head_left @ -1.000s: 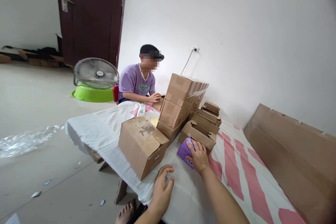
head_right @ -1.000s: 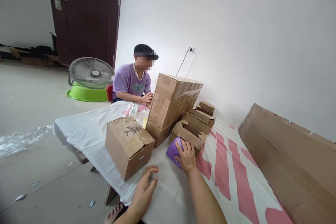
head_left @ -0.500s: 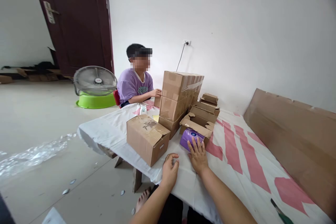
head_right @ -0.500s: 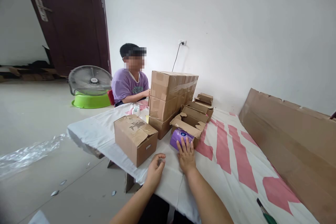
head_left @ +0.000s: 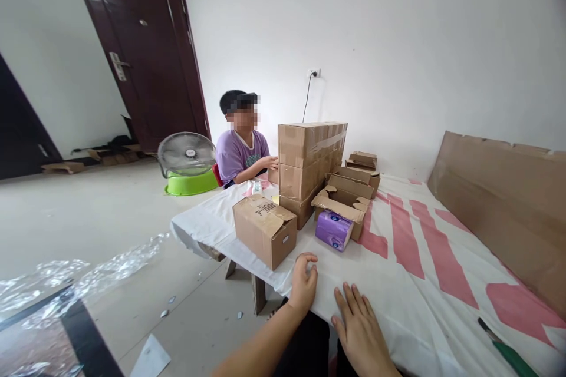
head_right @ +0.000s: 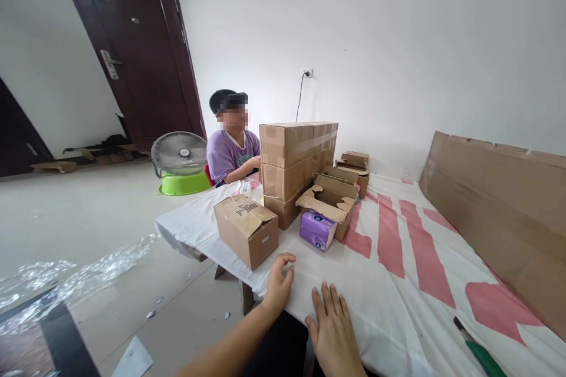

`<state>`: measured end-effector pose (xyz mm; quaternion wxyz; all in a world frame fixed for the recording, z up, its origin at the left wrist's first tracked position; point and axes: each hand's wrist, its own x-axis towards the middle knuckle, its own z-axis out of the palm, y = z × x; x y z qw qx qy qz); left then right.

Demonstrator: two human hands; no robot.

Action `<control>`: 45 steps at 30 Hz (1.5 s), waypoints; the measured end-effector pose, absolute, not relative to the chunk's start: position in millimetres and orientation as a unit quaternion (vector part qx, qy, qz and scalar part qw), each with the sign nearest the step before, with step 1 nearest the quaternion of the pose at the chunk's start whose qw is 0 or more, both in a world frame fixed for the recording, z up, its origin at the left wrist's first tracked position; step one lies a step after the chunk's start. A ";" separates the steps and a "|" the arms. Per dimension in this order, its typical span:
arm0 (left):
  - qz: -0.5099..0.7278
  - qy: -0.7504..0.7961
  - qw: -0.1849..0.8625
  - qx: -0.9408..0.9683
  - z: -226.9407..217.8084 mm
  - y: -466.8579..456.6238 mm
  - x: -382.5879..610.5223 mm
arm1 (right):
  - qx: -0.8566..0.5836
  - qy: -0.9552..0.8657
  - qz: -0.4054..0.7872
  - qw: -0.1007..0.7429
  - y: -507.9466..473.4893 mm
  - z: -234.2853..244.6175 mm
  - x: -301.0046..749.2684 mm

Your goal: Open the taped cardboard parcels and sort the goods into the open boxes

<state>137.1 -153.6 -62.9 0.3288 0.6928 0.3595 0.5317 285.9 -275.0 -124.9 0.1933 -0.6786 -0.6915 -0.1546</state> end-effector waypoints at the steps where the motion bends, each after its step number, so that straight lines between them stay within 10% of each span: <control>1: 0.528 0.330 0.316 0.716 -56.4 -157.0 130.9 | -0.679 -0.688 -0.160 0.198 -277.3 -124.8 284.8; 12: 0.520 0.559 0.145 0.629 74.7 -36.1 14.5 | -0.690 -0.669 -0.125 0.247 -276.3 -121.1 275.2; 17: 0.456 0.588 0.207 0.636 56.5 -28.2 6.5 | -0.690 -0.664 -0.075 0.279 -282.0 -109.8 270.6; 26: 0.443 0.488 0.196 0.726 11.6 -103.7 84.5 | -0.630 -0.428 0.101 0.640 -287.8 -100.3 294.9; 45: 0.463 0.440 0.196 0.745 0.1 -188.9 178.2 | -0.529 -0.350 0.262 0.727 -350.2 -50.5 342.3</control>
